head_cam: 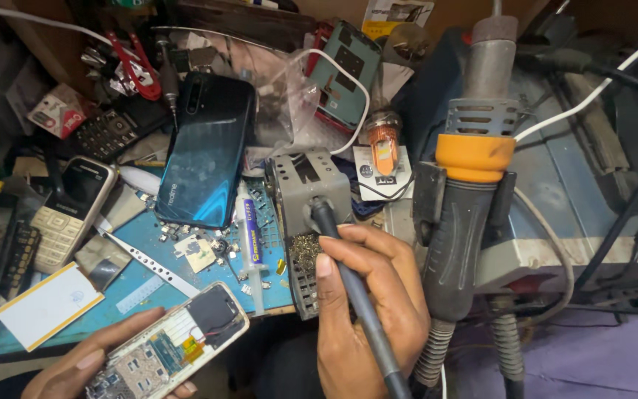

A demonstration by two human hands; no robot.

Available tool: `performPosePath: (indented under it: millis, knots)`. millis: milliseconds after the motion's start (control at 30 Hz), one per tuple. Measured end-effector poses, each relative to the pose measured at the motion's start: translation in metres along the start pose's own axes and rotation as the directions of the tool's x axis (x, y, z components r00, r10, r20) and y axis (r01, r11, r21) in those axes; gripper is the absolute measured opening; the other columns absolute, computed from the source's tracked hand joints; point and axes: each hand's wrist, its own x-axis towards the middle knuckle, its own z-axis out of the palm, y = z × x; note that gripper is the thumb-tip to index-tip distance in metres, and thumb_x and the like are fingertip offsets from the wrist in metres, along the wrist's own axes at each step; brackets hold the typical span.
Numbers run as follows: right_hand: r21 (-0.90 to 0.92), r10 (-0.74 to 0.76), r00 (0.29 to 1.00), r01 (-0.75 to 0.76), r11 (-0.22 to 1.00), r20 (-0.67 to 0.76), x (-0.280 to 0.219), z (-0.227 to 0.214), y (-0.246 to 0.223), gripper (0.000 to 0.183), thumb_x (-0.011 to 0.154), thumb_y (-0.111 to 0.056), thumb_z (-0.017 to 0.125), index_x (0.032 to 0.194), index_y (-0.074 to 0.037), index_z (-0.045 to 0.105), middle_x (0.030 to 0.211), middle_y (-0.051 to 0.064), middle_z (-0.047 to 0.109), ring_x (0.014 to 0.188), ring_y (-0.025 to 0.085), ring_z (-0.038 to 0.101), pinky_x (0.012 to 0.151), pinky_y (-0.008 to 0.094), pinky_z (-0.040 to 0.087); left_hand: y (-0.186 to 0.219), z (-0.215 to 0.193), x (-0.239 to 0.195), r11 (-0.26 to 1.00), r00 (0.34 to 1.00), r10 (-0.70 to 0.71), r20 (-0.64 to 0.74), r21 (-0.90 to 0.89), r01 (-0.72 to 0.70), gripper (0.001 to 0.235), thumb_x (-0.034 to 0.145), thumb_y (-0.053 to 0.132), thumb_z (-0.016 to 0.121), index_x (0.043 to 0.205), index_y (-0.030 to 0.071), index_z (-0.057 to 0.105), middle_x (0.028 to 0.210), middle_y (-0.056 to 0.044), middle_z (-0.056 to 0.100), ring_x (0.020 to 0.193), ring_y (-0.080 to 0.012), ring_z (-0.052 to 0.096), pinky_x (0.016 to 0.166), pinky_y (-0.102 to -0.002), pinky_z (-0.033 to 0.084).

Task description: The person uses a soldering iron and tweezers to work on the internal circuit board of a disassembled mobile phone. They repeatedly apply heat to specific points on the board while holding the device steady with the other hand.

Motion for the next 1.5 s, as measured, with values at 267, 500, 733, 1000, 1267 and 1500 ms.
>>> performPosePath:
  millis: [267, 500, 733, 1000, 1267, 1500]
  knots:
    - [0.190, 0.048, 0.998, -0.052, 0.980, 0.028, -0.007, 0.003, 0.011, 0.026, 0.095, -0.007, 0.072, 0.118, 0.003, 0.065, 0.127, 0.017, 0.062, 0.105, 0.019, 0.068, 0.087, 0.027, 0.058, 0.007, 0.009, 0.003, 0.996, 0.996, -0.041, 0.083, -0.082, 0.047, 0.072, 0.103, 0.036, 0.043, 0.151, -0.016, 0.032, 0.146, -0.045, 0.038, 0.125, -0.0608, 0.054, 0.108, -0.071, 0.042]
    - [0.318, 0.212, 0.970, -0.238, 0.918, 0.117, -0.028, 0.005, 0.028, 0.059, 0.088, -0.004, 0.074, 0.139, 0.005, 0.046, 0.130, 0.018, 0.063, 0.087, 0.012, 0.062, 0.076, 0.027, 0.055, 0.013, 0.032, -0.007, 0.954, 0.975, 0.074, 0.210, -0.299, -0.008, 0.068, 0.109, 0.029, 0.042, 0.153, -0.019, 0.024, 0.142, -0.051, 0.036, 0.113, -0.0693, 0.065, 0.100, -0.074, 0.048]
    - [0.434, 0.319, 0.938, -0.346, 0.832, 0.137, -0.068, -0.003, 0.050, 0.056, 0.089, -0.005, 0.077, 0.134, 0.004, 0.045, 0.101, 0.014, 0.063, 0.070, 0.007, 0.062, 0.061, 0.023, 0.055, 0.023, 0.015, -0.004, 0.979, 0.936, 0.103, 0.337, -0.202, -0.035, 0.068, 0.108, 0.033, 0.043, 0.156, -0.011, 0.023, 0.139, -0.053, 0.040, 0.116, -0.0635, 0.066, 0.104, -0.068, 0.050]
    - [0.270, 0.135, 0.877, -0.284, 0.920, 0.462, -0.084, 0.003, 0.044, 0.013, 0.089, -0.018, 0.081, 0.091, -0.006, 0.078, 0.077, 0.003, 0.072, 0.060, 0.008, 0.063, 0.052, 0.022, 0.048, 0.033, -0.092, 0.026, 0.796, 0.794, -0.172, 0.583, -0.394, 0.461, 0.058, 0.118, 0.048, 0.034, 0.156, 0.006, 0.022, 0.137, -0.054, 0.047, 0.127, -0.0554, 0.056, 0.109, -0.060, 0.043]
    - [0.278, -0.177, 0.869, 0.048, 0.959, 0.461, -0.012, 0.037, -0.002, 0.015, 0.090, 0.001, 0.065, 0.105, -0.001, 0.066, 0.098, 0.017, 0.066, 0.096, 0.037, 0.066, 0.084, 0.045, 0.054, 0.022, -0.131, 0.031, 0.979, 0.980, -0.046, 0.193, -0.186, 0.083, 0.055, 0.119, 0.040, 0.030, 0.160, 0.004, 0.024, 0.141, -0.047, 0.046, 0.127, -0.0564, 0.053, 0.108, -0.061, 0.043]
    - [0.108, -0.157, 0.790, 0.115, 0.988, 0.593, -0.013, 0.073, -0.011, 0.025, 0.073, 0.010, 0.061, 0.098, 0.004, 0.060, 0.092, 0.023, 0.058, 0.091, 0.041, 0.061, 0.075, 0.052, 0.048, 0.018, -0.130, 0.019, 0.947, 0.875, 0.097, 0.474, -0.316, 0.066, 0.052, 0.123, 0.035, 0.027, 0.161, -0.001, 0.024, 0.142, -0.049, 0.041, 0.128, -0.0616, 0.050, 0.108, -0.064, 0.044]
